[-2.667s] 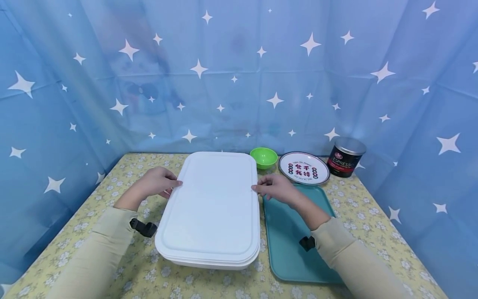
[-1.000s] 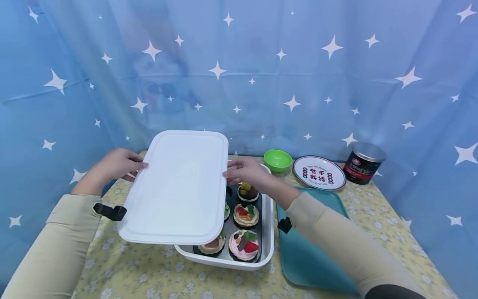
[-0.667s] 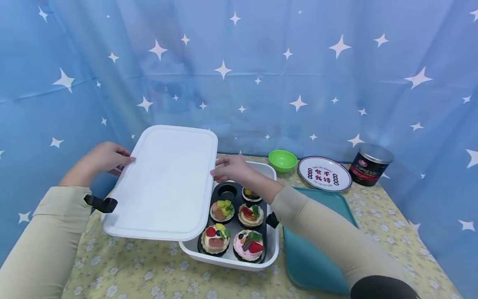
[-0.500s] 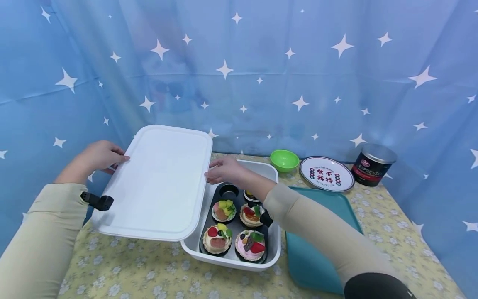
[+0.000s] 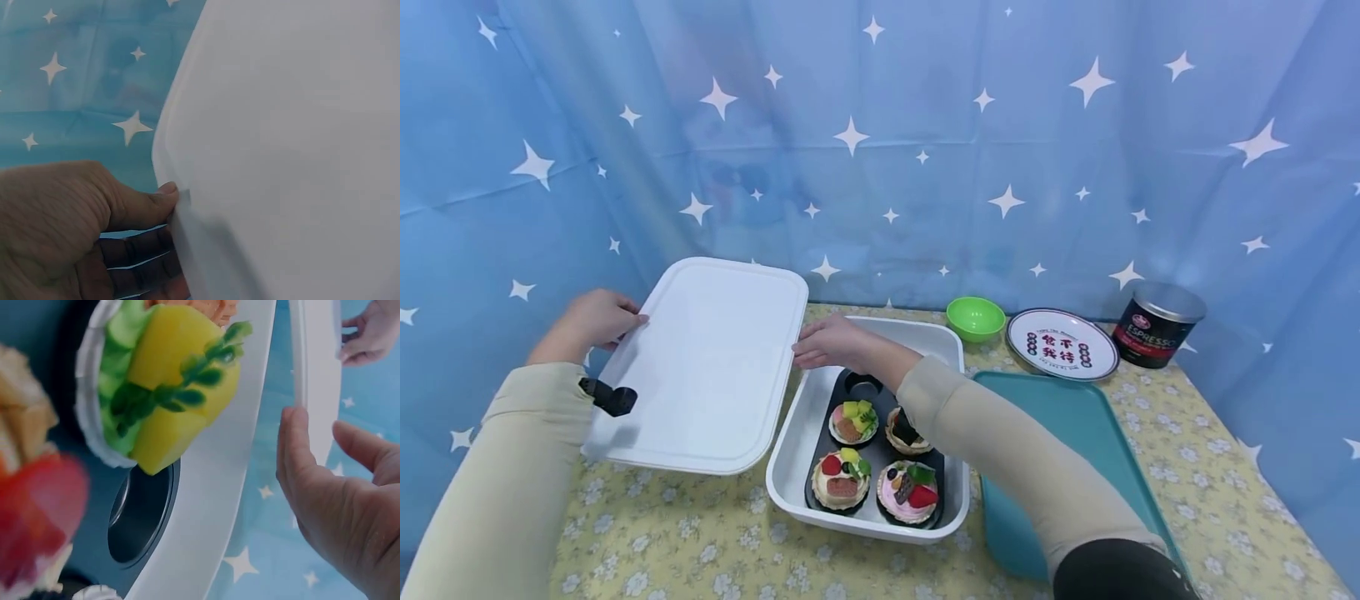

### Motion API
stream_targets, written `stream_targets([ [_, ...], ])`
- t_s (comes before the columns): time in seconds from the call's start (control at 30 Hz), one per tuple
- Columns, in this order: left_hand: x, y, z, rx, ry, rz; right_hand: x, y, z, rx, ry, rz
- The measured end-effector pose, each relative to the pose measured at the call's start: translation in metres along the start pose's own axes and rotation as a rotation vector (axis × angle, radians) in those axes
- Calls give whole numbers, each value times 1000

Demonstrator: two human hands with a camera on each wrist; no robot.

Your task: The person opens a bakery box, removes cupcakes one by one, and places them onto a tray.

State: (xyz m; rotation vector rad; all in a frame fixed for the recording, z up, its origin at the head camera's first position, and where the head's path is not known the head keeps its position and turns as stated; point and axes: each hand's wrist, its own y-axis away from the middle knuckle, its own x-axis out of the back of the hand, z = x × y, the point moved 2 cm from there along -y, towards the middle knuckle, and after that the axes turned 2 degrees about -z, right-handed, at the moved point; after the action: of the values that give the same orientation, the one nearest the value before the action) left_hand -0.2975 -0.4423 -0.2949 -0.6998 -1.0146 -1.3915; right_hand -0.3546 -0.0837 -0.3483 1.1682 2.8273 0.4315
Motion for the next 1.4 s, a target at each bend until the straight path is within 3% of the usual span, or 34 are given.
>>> stream_targets([
  [0.17, -15, -10, -4, 18, -67, 23, -4, -2, 0, -18, 23, -4],
  [0.37, -37, -15, -12, 69, -42, 5, -3, -4, 3, -35, 9, -5],
  [0.7, -70, -25, -36, 75, -59, 33, 2, -1, 3, -49, 19, 11],
  [0.87, -85, -22, -44, 107, -26, 23, 4, 2, -1, -14, 35, -2],
  [1.03, -85, -16, -42, 146, -16, -21, 7, 5, -2, -2, 39, -8],
  [1.17, -74, -20, -37, 100, -4, -24, 11, 8, -4, 10, 51, -12],
  [1.27, -65, -25, -34, 67, 75, -51, 15, 12, -8, 28, 59, -14],
  [1.4, -59, -25, -27, 54, 254, -87, 22, 18, -14, 52, 55, -11],
])
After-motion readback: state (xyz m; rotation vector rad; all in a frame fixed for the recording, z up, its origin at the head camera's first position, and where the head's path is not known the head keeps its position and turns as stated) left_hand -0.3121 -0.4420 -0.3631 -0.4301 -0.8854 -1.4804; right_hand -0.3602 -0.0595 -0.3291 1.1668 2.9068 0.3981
